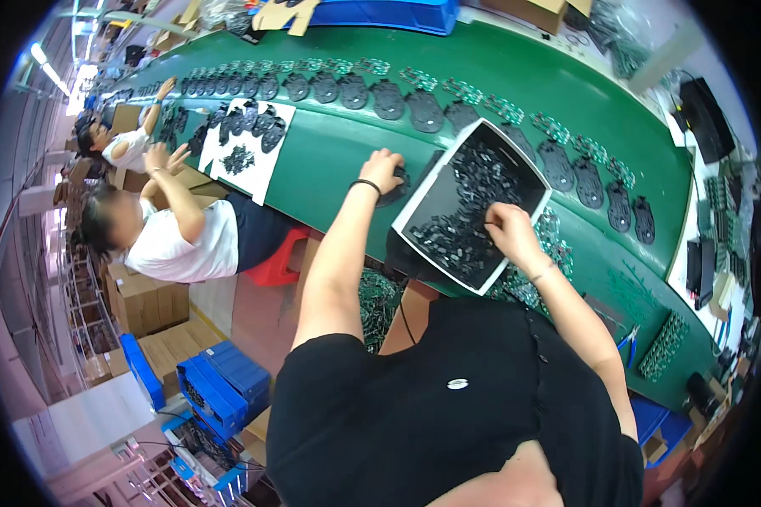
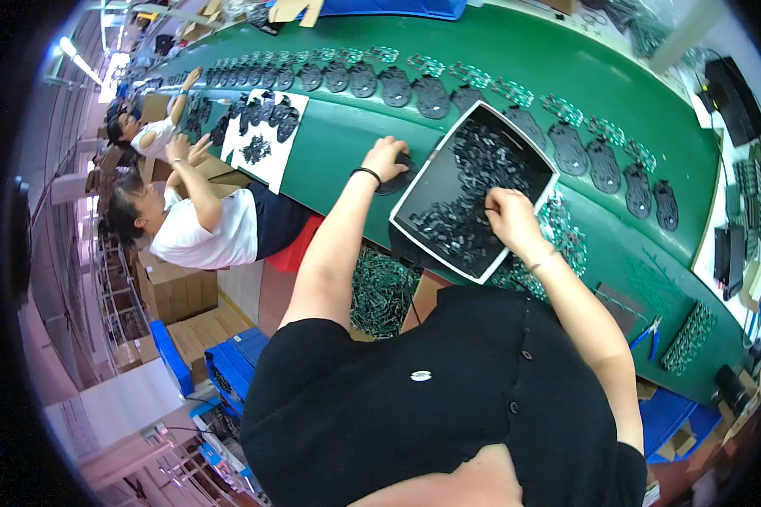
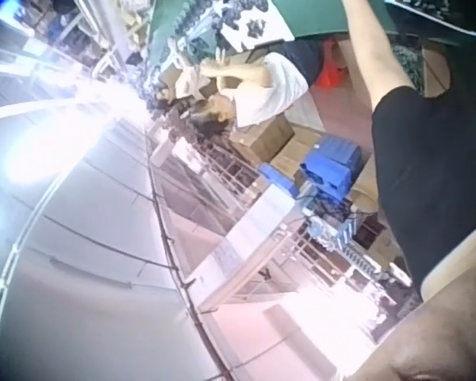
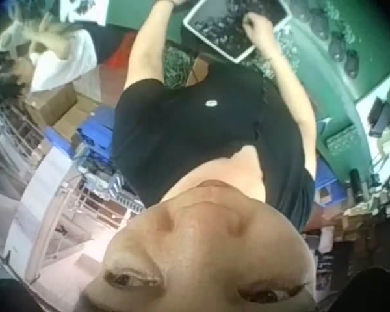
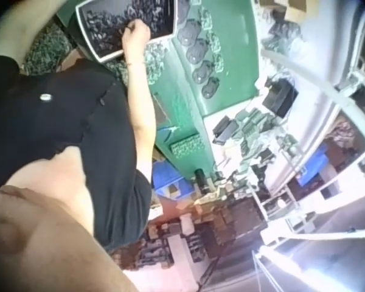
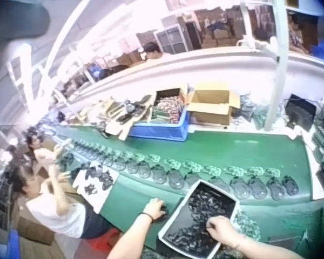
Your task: The person assembles computer mice by combining PCB boards and plastic components into mouse housings, taking parts from storage bins and using wire cutters to trim excess material.
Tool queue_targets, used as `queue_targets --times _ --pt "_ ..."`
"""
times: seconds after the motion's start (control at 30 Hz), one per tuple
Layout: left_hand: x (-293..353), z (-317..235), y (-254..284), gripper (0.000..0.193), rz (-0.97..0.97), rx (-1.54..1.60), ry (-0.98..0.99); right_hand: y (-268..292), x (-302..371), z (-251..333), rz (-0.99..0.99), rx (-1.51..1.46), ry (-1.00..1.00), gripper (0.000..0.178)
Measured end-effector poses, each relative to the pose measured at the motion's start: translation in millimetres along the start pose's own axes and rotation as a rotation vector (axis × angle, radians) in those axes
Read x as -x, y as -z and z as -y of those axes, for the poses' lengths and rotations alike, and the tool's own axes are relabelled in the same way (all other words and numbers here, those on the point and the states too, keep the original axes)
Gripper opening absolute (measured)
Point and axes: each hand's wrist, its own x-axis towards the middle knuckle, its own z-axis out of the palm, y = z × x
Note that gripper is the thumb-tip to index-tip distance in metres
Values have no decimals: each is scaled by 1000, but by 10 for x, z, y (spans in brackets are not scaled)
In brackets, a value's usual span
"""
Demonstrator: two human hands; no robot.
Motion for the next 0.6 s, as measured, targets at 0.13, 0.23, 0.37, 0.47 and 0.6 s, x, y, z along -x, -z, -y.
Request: queue_targets --times 0.13,0.23,0.37,0.47,0.6 --pt "-40 58 22 33 -14 12 -29 148 64 -43 9 -525 -285 7" --pt "-49 310 125 35 -38 156 -82 408 93 93 32 -821 -413 15" --pt "106 407 721 31 -179 461 -32 627 183 92 -31 -1318 -587 18" --pt "234 144 1149 27 -249 806 153 796 296 63 -25 -1547 -550 19" --pt "396 -644 1337 15 -248 1126 15 987 512 95 -111 -1548 -490 20"
